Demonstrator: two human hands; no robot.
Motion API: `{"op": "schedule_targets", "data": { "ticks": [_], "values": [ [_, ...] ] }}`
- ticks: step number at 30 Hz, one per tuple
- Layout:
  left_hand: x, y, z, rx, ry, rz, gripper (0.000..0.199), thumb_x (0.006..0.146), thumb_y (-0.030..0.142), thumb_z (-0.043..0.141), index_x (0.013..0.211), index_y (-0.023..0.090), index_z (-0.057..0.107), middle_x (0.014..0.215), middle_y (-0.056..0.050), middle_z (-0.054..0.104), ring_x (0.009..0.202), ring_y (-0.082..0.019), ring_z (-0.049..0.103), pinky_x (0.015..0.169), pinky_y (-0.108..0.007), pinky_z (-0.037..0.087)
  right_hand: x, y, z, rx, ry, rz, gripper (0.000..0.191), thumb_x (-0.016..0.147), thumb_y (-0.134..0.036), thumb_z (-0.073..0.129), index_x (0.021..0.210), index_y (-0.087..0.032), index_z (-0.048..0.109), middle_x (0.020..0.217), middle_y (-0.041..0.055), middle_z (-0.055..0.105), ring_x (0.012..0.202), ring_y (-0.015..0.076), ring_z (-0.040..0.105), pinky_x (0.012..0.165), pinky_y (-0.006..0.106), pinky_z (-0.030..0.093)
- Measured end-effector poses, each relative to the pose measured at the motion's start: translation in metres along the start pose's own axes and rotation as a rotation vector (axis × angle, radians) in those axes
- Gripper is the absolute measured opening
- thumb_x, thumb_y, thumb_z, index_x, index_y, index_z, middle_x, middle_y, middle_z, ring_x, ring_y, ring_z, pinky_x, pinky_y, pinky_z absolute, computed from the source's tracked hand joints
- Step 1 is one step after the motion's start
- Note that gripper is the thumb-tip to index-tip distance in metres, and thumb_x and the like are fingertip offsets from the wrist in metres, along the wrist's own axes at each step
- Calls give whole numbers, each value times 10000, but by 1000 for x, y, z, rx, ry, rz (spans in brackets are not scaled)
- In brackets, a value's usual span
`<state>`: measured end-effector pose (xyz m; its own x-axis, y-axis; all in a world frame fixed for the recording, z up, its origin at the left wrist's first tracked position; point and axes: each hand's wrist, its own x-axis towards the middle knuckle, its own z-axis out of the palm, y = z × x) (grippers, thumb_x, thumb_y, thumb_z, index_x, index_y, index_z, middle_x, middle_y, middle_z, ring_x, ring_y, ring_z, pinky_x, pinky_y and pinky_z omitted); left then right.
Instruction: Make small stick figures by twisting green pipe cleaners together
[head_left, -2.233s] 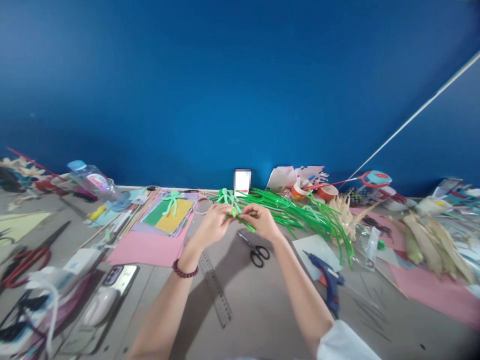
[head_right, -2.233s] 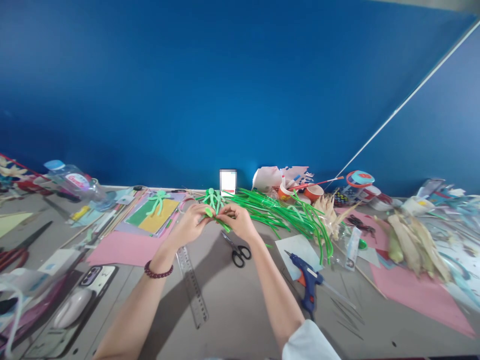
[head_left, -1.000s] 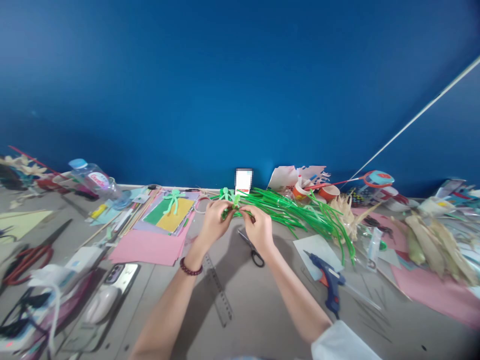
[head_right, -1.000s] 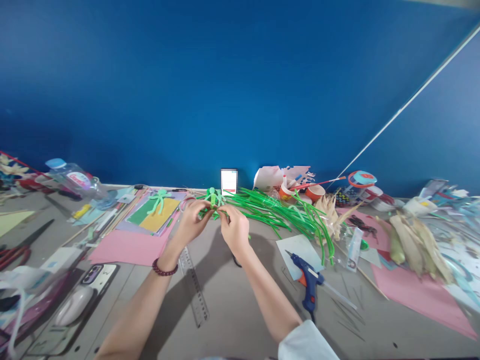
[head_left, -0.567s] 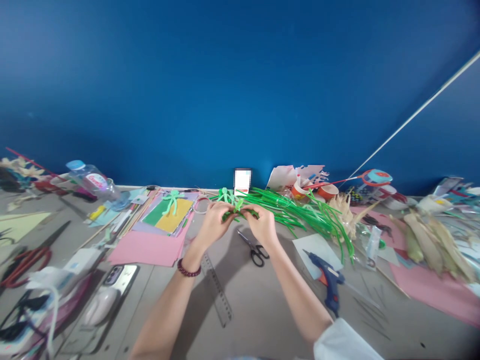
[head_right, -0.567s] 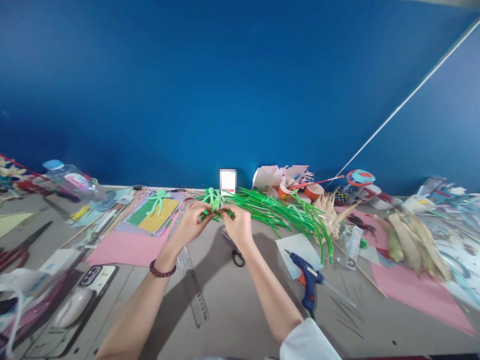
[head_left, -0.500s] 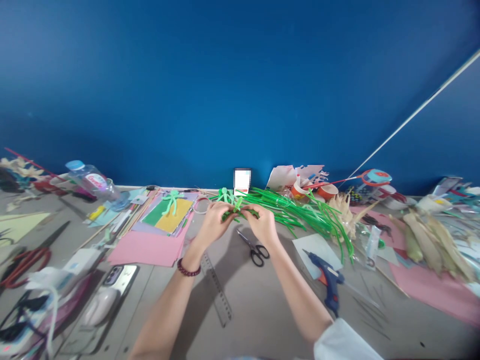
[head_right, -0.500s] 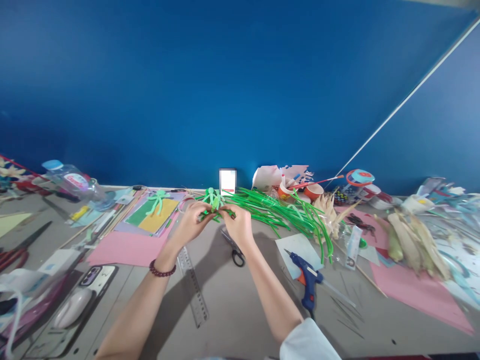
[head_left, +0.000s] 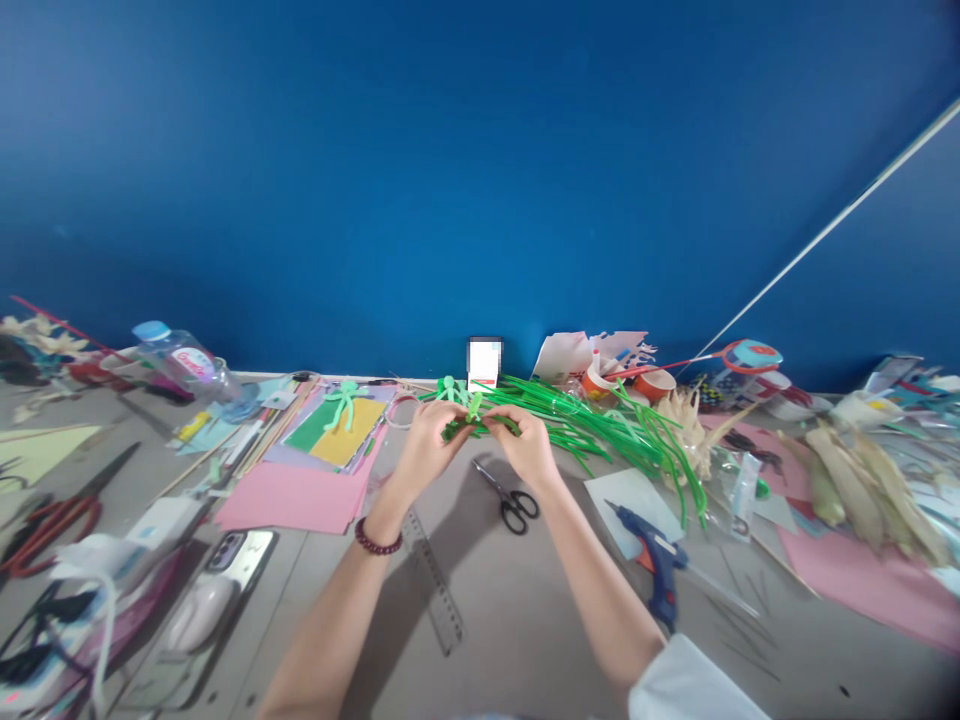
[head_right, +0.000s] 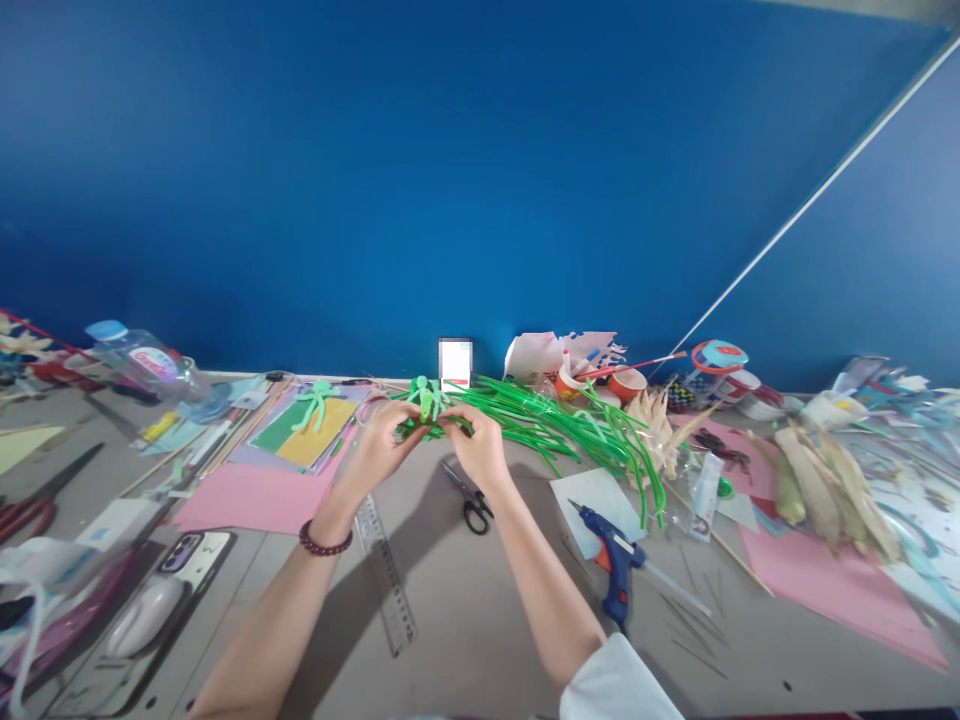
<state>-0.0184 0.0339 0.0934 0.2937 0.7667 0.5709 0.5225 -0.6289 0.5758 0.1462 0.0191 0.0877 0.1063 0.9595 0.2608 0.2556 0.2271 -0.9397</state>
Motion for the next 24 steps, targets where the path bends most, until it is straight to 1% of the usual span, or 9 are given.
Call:
{"op": "schedule_targets", "data": {
  "ticks": [4, 8, 11, 14, 17, 19, 22, 23, 24],
  "values": [
    [1, -3, 1, 95, 102, 166, 97, 849, 282, 567, 868, 202, 618, 858, -52, 692, 858, -203, 594, 834, -368, 389, -2, -3, -3, -24, -45, -73, 132, 777, -294, 589, 805, -184, 657, 797, 28, 662, 757, 178, 597, 687, 268, 445],
    [1, -5, 2, 144, 147, 292, 65, 850, 219, 564, 855, 226, 629, 870, -32, 708, 872, -190, 594, 853, -370, 378, -2, -5, -3, -19, -76, -139, 119, 820, -282, 541, 822, -186, 611, 785, 15, 626, 736, 159, 577, 695, 261, 438],
    [0, -3, 0, 180, 169, 343, 81, 833, 189, 581, 842, 239, 644, 887, -26, 711, 885, -189, 589, 869, -373, 378, -2, -6, -3, -19, -73, -172, 81, 824, -249, 535, 819, -190, 590, 799, 13, 618, 753, 156, 574, 695, 255, 440],
    [0, 3, -5, 182, 156, 337, 123, 823, 174, 579, 890, 246, 653, 921, -31, 705, 933, -200, 582, 892, -387, 376, -3, -8, -5, -80, -35, -247, 77, 839, -235, 528, 829, -190, 589, 784, 17, 611, 727, 156, 571, 672, 258, 446],
    [1, 11, -13, 92, 68, 266, 224, 813, 163, 557, 1001, 245, 648, 1003, -44, 688, 1003, -215, 560, 920, -401, 372, -4, -8, -10, -171, -14, -428, 109, 869, -193, 482, 862, -193, 590, 820, 39, 614, 778, 171, 579, 712, 284, 463],
    [2, 12, -16, -46, 12, 191, 240, 820, 180, 540, 1021, 241, 656, 1037, -53, 675, 1028, -219, 550, 929, -389, 379, -5, -7, -13, -233, -24, -555, 153, 878, -150, 443, 892, -198, 587, 874, 61, 610, 860, 186, 580, 757, 304, 471],
    [3, 5, -15, -289, 146, -107, 207, 841, 302, 543, 960, 200, 679, 979, -79, 672, 947, -213, 579, 843, -333, 422, -7, -6, -14, -343, -48, -675, 233, 879, -97, 391, 947, -206, 586, 928, 85, 598, 924, 198, 567, 782, 323, 481],
    [3, 1, -14, -389, 188, -239, 232, 826, 370, 563, 893, 187, 688, 882, -73, 676, 839, -199, 594, 758, -306, 438, -7, -6, -14, -377, -47, -707, 253, 878, -83, 381, 958, -206, 588, 932, 89, 598, 926, 201, 565, 782, 327, 484],
    [3, -2, -12, -510, 162, -366, 297, 812, 439, 563, 813, 169, 690, 764, -65, 664, 722, -184, 592, 674, -290, 437, -8, -6, -13, -404, -42, -737, 270, 877, -72, 373, 965, -205, 591, 931, 92, 601, 920, 203, 564, 779, 331, 487]
  ]
}}
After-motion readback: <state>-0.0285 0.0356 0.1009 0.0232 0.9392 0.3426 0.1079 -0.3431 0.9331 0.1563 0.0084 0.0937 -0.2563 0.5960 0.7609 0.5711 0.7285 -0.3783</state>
